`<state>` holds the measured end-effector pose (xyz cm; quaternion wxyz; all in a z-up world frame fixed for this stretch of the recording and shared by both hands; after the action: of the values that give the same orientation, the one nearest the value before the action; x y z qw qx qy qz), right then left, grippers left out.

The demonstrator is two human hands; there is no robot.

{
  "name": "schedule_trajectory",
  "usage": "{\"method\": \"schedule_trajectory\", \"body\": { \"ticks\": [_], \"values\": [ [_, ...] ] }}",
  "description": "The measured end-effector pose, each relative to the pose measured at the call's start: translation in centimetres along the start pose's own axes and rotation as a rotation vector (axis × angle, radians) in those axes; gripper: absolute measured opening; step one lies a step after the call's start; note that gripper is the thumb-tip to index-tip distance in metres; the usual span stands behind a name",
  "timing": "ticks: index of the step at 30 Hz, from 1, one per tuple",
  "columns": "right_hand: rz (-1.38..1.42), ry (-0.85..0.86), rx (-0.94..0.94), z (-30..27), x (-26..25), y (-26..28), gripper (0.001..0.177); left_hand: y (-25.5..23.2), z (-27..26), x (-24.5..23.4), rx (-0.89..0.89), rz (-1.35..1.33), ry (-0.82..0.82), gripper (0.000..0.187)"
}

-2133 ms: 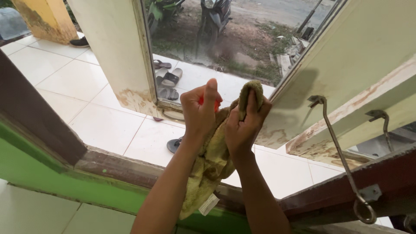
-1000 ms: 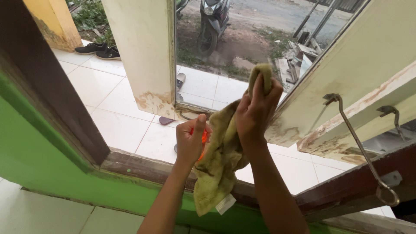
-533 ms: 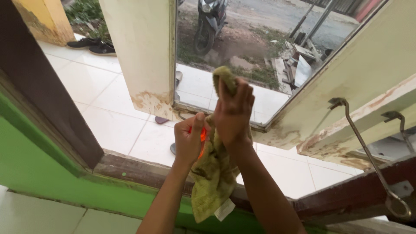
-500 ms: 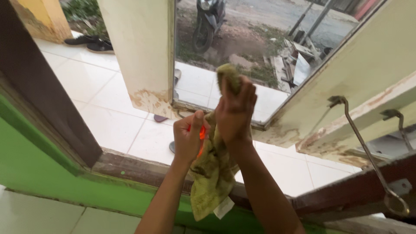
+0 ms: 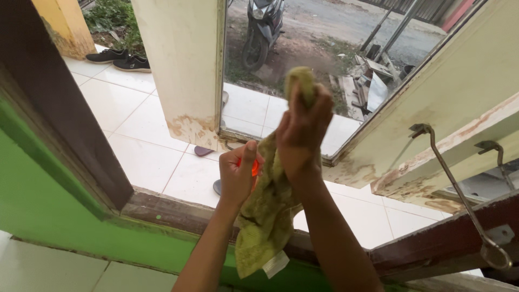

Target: The person cleans a window pane by spraying liquid onto the glass with a spray bottle and wiping it down with a cloth.

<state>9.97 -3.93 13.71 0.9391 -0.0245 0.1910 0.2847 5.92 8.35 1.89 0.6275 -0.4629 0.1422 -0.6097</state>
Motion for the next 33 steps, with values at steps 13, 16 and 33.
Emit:
{"method": "schedule_trajectory", "body": {
  "ticks": [13, 16, 33],
  "values": [
    [-0.076, -0.005, 0.032, -3.5, 0.3, -3.2, 0.06, 0.4, 0.3, -0.1, 0.004, 0.053, -0.024, 0.058],
    [0.135, -0.113, 0.195, -3.1, -1.3, -4.9, 0.065, -0.4, 0.1, -0.4, -0.001, 0.023, -0.027, 0.058],
    [-0.025, 0.081, -0.131, -1.0, 2.0, 3.1, 0.054, 1.1, 0.3, 0.3, -0.027, -0.064, -0.015, 0.055]
  ]
}}
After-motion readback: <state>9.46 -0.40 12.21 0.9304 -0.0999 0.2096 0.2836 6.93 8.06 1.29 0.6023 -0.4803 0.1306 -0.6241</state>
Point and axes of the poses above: each hand's wrist, its own z-axis towards the middle knuckle, its own x-axis out of the palm, y = z × x, the point moved 8 cm from there along z, towards the middle knuckle, and after that the axes turned 4 degrees about x, right-handed, at the moved point
